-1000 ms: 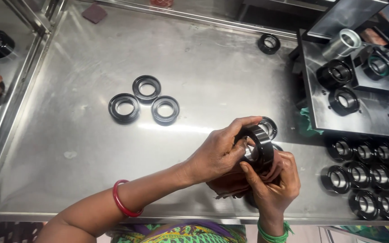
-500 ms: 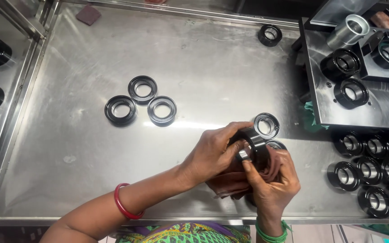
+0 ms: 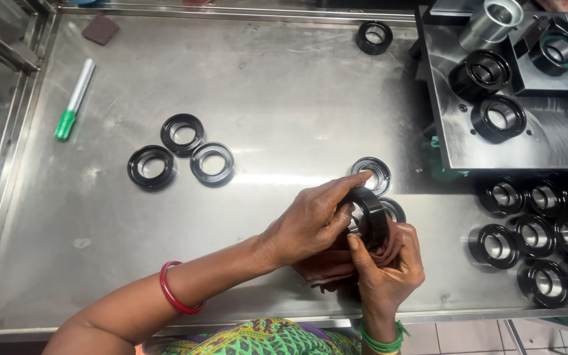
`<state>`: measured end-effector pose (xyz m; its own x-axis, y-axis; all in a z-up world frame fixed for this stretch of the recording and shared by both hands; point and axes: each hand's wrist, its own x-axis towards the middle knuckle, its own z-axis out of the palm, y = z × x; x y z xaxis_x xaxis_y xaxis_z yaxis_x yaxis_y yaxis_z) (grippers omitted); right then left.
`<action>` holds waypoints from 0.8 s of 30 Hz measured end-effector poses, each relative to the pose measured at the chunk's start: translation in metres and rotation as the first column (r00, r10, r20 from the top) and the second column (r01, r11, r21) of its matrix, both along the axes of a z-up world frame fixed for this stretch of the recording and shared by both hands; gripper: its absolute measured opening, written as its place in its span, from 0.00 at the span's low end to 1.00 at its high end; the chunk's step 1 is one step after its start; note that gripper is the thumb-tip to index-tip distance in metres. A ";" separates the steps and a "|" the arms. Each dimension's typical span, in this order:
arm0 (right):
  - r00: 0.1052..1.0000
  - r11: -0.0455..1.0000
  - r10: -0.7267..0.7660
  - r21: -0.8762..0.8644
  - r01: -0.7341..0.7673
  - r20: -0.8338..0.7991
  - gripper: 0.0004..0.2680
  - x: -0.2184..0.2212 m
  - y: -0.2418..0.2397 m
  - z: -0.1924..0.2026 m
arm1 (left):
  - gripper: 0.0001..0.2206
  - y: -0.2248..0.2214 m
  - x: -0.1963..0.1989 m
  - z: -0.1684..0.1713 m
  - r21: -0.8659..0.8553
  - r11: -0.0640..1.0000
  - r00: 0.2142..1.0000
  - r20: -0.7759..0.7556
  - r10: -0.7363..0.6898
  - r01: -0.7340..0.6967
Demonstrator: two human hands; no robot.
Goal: Wiping and sorting black metal rings on an inspection table.
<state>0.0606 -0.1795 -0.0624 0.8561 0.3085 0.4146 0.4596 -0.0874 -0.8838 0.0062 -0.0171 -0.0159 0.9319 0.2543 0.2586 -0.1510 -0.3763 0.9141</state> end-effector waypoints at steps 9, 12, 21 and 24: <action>0.999 0.999 -0.036 0.038 0.035 0.030 0.13 0.005 0.000 -0.013 | 0.27 -0.004 0.010 -0.005 0.054 0.998 0.997 0.067 -0.031 0.028; 0.996 0.996 -0.091 0.025 0.091 -0.020 0.11 0.005 -0.001 -0.014 | 0.23 -0.007 0.010 -0.003 0.013 1.000 0.999 0.038 0.007 -0.007; 0.994 0.993 -0.109 0.051 0.109 -0.011 0.10 0.008 0.002 -0.013 | 0.14 -0.008 0.026 -0.042 0.054 0.990 0.961 -0.237 0.142 -0.133; 0.996 0.995 -0.075 0.054 0.078 -0.055 0.09 0.009 0.003 -0.014 | 0.12 -0.004 0.023 -0.034 0.033 0.988 0.969 -0.193 0.154 -0.151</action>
